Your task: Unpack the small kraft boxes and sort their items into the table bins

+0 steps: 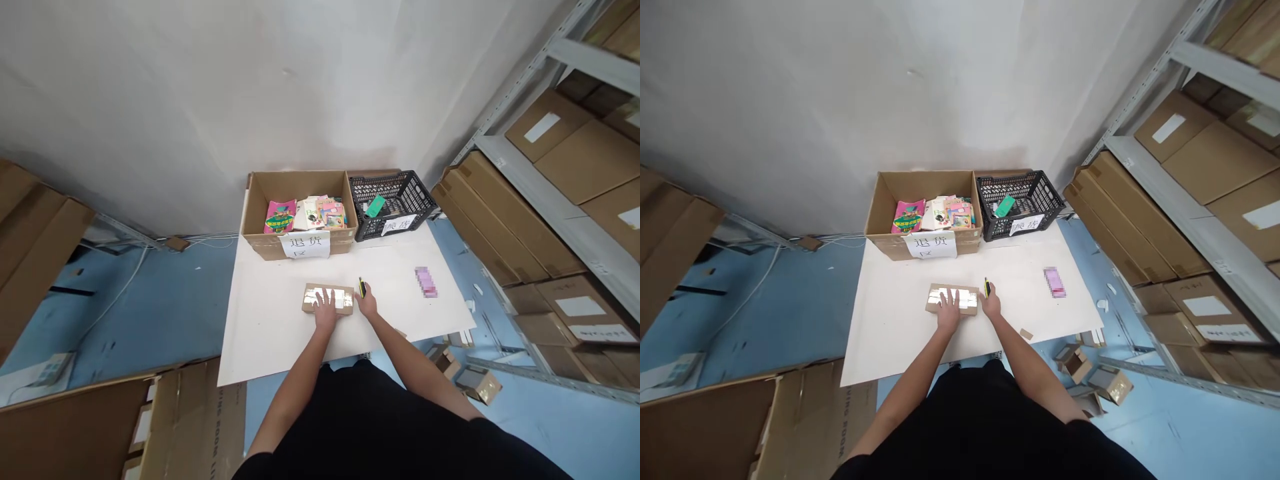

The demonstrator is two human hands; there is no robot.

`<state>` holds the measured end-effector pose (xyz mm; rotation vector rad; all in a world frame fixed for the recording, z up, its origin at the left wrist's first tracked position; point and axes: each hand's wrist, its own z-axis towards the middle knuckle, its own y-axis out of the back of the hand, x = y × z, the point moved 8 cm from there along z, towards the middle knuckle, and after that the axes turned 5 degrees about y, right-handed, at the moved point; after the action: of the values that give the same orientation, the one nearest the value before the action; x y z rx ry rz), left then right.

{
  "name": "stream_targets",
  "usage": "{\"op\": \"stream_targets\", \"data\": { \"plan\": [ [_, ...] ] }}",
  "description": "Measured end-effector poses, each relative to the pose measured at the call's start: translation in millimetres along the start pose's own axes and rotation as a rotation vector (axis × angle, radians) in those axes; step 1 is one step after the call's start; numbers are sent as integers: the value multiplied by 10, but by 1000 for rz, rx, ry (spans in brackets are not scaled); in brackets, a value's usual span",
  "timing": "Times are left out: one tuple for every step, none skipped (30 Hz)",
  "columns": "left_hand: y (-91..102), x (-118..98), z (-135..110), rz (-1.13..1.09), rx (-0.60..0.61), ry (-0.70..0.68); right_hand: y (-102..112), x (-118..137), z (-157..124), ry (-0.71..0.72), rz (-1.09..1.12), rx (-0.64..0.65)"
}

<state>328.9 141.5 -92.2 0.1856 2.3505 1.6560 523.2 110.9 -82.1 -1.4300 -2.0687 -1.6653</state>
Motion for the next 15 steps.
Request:
{"op": "stream_targets", "data": {
  "plan": [
    [5, -1, -37, -7, -4, 19, 49, -5, 46, -6, 71, 0],
    [19, 1, -59, -18, 0, 18, 74, -18, 72, -3, 149, 21],
    [40, 9, -68, -32, 7, 7, 92, -33, 79, 10, 228, 43],
    [64, 23, -67, -50, 16, -8, 98, -55, 69, 27, 307, 69],
    [90, 42, -60, -65, 19, -21, 94, -85, 46, 39, 379, 101],
    [116, 62, -51, -75, 15, -27, 81, -125, 15, 41, 441, 134],
    [140, 75, -44, -79, 2, -28, 59, -178, -19, 26, 492, 167],
    [159, 78, -40, -78, -16, -24, 32, -241, -52, -6, 531, 195],
    [169, 69, -40, -74, -34, -16, 2, -305, -80, -45, 556, 218],
    [168, 49, -44, -71, -47, -7, -24, -362, -100, -82, 570, 232],
    [158, 21, -50, -69, -54, -1, -42, -405, -108, -108, 574, 235],
    [141, -9, -55, -68, -56, 4, -55, -429, -105, -119, 567, 239],
    [123, -35, -60, -70, -54, 4, -69, -433, -92, -117, 548, 248],
    [106, -55, -64, -74, -53, -1, -83, -421, -71, -105, 522, 263],
    [94, -67, -66, -81, -53, -12, -97, -401, -44, -92, 491, 280]
  ]
}}
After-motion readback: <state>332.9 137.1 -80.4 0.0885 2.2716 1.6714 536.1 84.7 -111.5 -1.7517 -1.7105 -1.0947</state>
